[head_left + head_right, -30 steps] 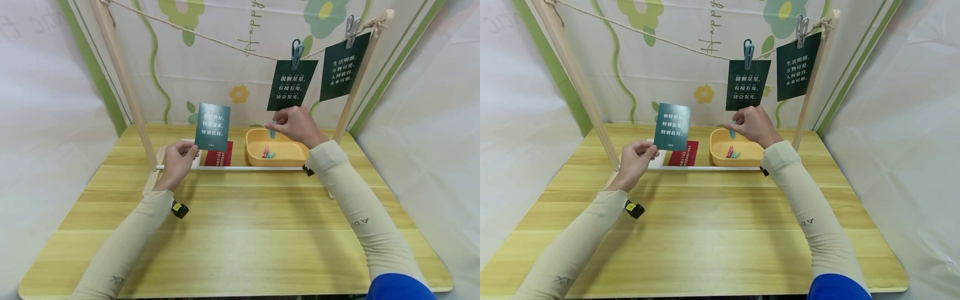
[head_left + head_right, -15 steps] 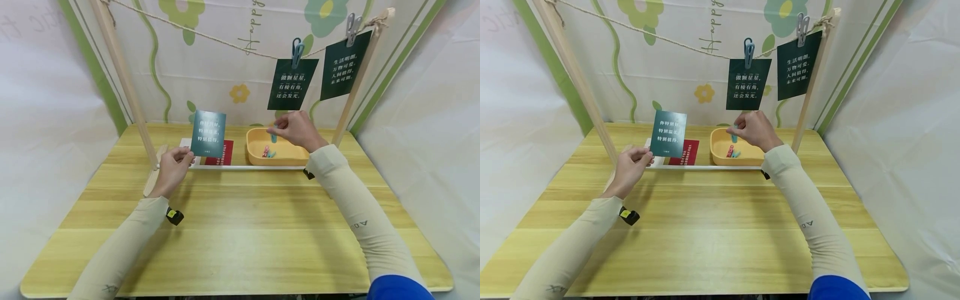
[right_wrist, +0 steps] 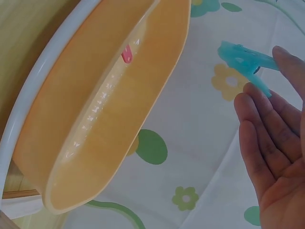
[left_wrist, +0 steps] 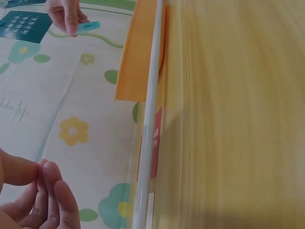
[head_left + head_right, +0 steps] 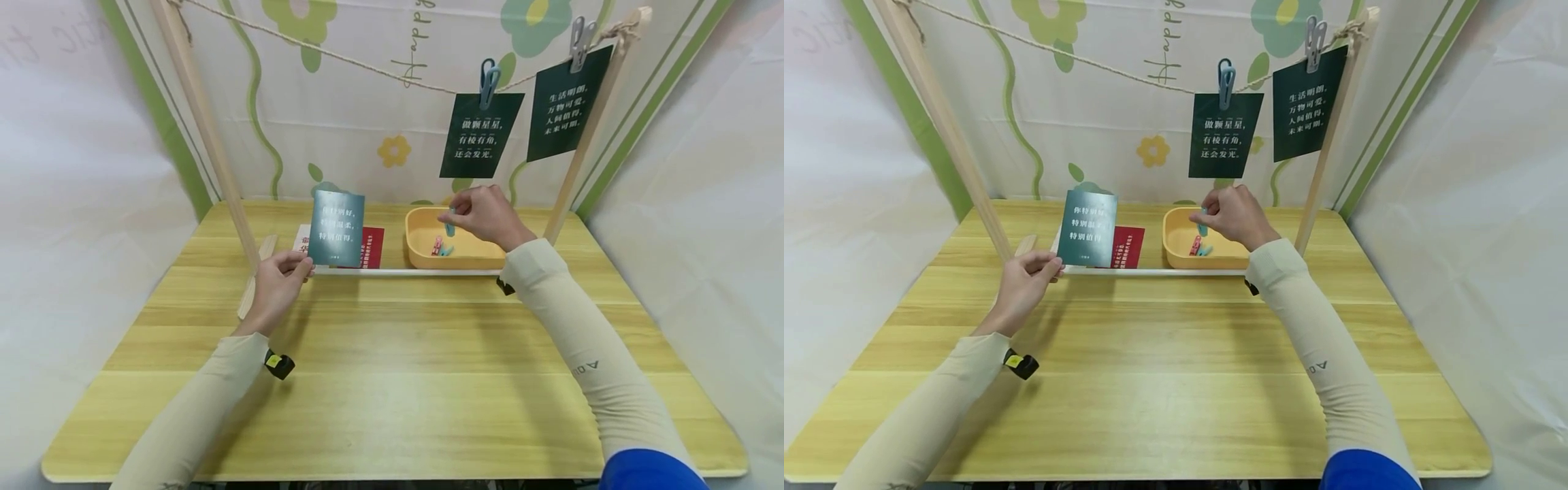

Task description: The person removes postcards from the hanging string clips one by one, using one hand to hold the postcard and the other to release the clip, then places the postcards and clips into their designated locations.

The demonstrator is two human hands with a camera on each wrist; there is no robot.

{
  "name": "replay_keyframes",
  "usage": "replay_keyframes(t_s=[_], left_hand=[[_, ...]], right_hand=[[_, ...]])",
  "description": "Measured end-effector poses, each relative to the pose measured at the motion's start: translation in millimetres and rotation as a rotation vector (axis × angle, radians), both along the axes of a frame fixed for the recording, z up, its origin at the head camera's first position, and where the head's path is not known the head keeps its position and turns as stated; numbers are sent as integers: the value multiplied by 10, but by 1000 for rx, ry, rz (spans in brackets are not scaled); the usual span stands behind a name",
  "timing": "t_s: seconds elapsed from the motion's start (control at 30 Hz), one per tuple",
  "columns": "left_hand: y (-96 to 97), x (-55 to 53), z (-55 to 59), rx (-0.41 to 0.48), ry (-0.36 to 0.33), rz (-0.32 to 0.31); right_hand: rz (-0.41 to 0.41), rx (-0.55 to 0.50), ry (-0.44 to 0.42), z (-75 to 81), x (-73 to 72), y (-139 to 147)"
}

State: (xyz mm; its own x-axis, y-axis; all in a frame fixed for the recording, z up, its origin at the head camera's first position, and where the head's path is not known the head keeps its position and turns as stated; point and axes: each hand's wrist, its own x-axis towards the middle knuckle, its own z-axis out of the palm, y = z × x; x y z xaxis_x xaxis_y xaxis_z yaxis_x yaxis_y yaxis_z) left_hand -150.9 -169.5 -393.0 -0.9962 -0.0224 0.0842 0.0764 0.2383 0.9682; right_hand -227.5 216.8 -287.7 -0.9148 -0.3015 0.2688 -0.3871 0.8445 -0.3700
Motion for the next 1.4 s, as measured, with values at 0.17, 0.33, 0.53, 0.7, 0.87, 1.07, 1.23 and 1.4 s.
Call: replay_keyframes(t_s=[0.17, 0.33, 0.53, 0.7, 0.87, 1.07, 1.23, 1.4], left_hand=[[-41, 49, -12, -22, -10, 3], [-86, 89, -28, -13, -16, -4], [-118, 143, -32, -4, -25, -10], [-180, 231, -65, 2, -24, -8], [-234, 312, -115, 10, -47, -3], [-262, 392, -166, 19, -76, 2], [-285, 443, -182, 16, -65, -6], [-324, 496, -184, -9, -73, 0]], right_hand=[[-14, -6, -23, -35, -12, 46], [-23, -12, -41, -80, -25, 91], [-45, -8, -67, -107, -35, 121], [-54, -9, -103, -154, -51, 127], [-64, -23, -128, -243, -66, 159], [-57, -25, -156, -316, -69, 200], [-58, -13, -169, -310, -58, 209], [-60, 4, -182, -315, -72, 217]])
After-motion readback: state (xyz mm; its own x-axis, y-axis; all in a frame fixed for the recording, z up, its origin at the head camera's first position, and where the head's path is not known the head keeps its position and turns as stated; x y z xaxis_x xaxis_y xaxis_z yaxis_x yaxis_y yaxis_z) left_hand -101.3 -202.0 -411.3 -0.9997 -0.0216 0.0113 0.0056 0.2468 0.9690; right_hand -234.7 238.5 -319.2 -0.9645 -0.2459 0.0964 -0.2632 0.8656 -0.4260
